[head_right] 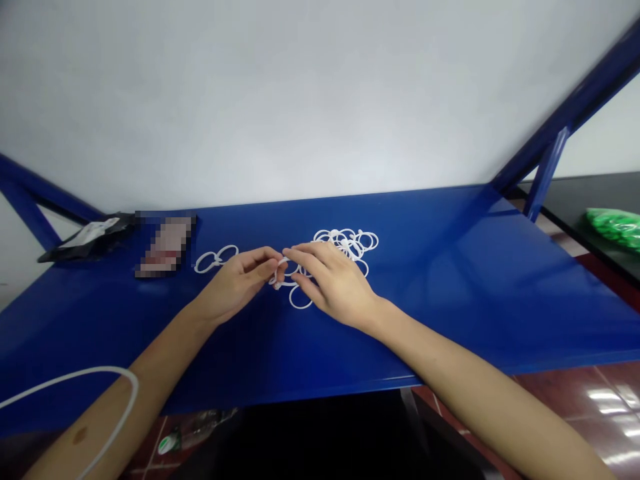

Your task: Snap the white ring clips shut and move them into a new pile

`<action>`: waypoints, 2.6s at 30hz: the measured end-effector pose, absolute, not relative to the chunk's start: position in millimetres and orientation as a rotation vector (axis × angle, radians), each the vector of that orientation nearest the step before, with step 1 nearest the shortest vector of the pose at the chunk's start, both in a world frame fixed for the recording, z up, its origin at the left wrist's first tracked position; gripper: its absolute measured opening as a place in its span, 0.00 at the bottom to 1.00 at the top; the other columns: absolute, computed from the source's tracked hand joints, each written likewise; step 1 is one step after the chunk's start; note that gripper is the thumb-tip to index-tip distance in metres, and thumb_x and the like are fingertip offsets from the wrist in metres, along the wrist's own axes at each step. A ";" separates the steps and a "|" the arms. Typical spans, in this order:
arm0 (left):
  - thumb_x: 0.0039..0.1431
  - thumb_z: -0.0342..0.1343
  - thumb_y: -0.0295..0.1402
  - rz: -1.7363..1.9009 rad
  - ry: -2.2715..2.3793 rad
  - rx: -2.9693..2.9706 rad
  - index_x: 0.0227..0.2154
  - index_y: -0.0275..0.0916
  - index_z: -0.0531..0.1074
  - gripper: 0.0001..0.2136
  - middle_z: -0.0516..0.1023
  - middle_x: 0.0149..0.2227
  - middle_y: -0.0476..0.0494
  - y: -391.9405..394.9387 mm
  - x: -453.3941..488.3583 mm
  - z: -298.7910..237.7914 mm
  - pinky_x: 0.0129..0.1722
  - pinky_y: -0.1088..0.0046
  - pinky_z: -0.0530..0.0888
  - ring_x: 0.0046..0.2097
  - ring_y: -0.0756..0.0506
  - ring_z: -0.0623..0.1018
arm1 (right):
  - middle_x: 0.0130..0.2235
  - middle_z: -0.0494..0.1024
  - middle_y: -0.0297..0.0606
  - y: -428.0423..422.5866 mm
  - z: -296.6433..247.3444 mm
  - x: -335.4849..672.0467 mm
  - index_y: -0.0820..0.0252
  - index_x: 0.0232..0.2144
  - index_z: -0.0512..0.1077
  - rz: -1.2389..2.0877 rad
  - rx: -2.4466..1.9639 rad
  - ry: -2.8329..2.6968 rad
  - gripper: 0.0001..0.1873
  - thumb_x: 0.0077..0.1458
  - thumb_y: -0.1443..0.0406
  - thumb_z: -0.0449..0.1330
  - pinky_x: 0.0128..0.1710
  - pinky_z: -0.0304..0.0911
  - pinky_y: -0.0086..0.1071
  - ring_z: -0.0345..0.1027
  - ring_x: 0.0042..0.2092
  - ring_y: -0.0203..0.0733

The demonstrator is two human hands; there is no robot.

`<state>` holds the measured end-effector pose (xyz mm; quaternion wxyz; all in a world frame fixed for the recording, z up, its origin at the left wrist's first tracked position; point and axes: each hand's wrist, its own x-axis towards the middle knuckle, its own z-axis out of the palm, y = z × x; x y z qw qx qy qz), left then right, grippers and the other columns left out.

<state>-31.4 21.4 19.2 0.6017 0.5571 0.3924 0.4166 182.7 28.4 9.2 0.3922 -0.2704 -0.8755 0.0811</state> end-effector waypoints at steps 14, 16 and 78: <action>0.58 0.64 0.39 0.952 0.889 1.305 0.44 0.40 0.76 0.13 0.78 0.41 0.42 18.1 -30.2 18.0 0.36 0.72 0.75 0.35 0.49 0.75 | 0.37 0.78 0.35 27.8 6.6 181.3 0.53 0.49 0.74 0.718 -0.851 -1.875 0.11 0.67 0.64 0.56 0.31 0.70 0.31 0.72 0.28 0.32; 0.55 0.67 0.36 0.951 0.881 1.300 0.45 0.42 0.76 0.15 0.78 0.43 0.43 18.7 -30.1 17.1 0.37 0.73 0.75 0.37 0.50 0.76 | 0.36 0.78 0.35 28.6 4.9 181.0 0.54 0.50 0.73 0.815 -0.879 -1.796 0.12 0.66 0.62 0.57 0.29 0.70 0.31 0.73 0.27 0.32; 0.66 0.48 0.31 0.086 2.105 2.515 0.48 0.38 0.73 0.13 0.81 0.42 0.36 38.3 -73.8 13.4 0.48 0.53 0.63 0.49 0.32 0.74 | 0.34 0.79 0.37 58.6 1.5 199.3 0.59 0.40 0.75 0.124 -0.998 -2.032 0.07 0.65 0.66 0.57 0.33 0.63 0.33 0.68 0.33 0.38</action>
